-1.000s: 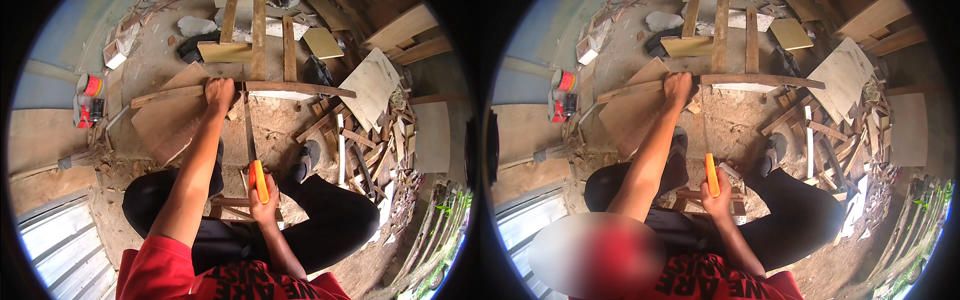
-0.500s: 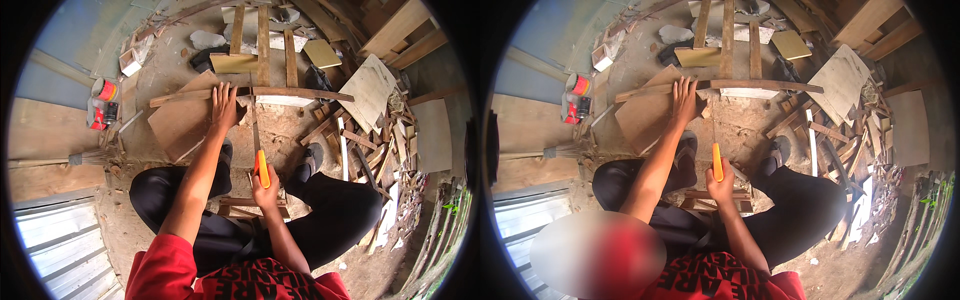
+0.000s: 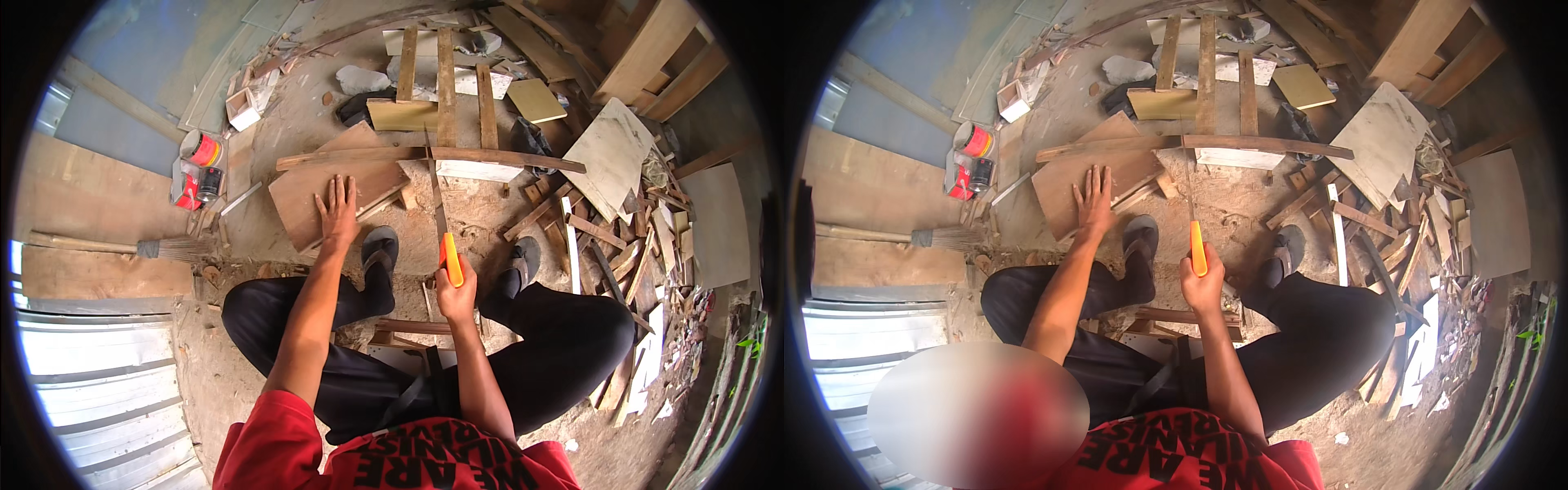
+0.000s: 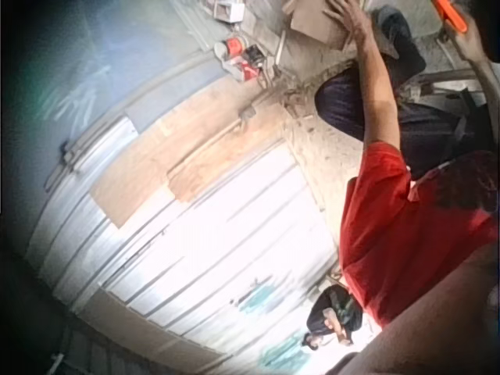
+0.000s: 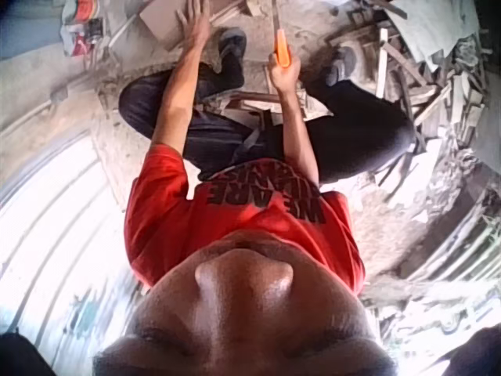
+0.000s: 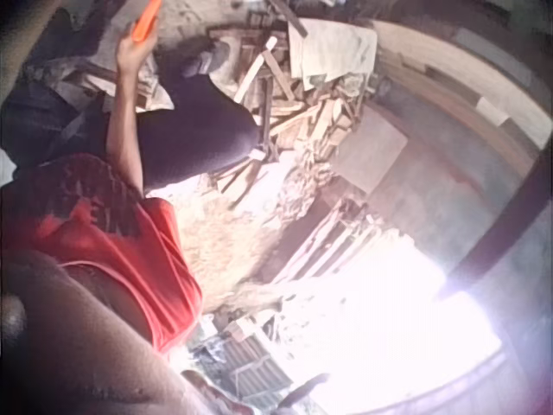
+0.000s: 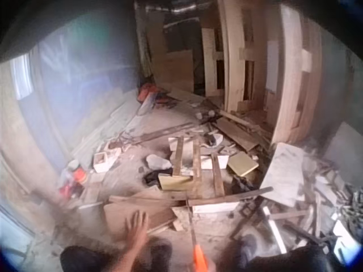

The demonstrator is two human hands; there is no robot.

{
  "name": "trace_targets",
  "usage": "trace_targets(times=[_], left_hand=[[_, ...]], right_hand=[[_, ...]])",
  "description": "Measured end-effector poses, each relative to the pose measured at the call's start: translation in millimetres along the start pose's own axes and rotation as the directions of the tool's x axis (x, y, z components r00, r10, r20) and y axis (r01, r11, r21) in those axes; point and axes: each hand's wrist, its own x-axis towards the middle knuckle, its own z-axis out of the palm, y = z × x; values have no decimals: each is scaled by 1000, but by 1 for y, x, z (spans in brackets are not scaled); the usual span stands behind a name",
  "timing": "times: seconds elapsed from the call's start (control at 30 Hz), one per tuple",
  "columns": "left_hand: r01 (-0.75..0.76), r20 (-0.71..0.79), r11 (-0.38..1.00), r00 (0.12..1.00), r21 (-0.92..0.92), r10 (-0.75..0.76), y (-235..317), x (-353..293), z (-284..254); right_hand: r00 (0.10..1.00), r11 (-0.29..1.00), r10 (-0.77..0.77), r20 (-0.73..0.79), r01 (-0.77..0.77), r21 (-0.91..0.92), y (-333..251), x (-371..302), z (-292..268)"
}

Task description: The person sits cross-legged on the floor and uses a hand saw to cut a wooden plank resting on a makeshift wooden frame. The person repeatedly saws through the wood, adjusts the plank, and continues cutting until the piece is separated.

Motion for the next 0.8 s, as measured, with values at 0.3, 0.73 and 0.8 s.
trace_targets(times=[0.3, 0.73, 0.8], left_hand=[[180, 69, 974, 979, 139, -191, -74, 21, -9], [-276, -177, 852, 960, -444, 218, 35, 90, -59], [-508, -358, 846, 829, -161, 430, 58, 98, -29]], right_hand=[[998, 997, -60, -22, 59, -53, 14, -3, -4], [999, 1000, -24, 38, 24, -6, 20, -11, 0], [999, 999, -28, 26, 27, 42, 24, -10, 2]])
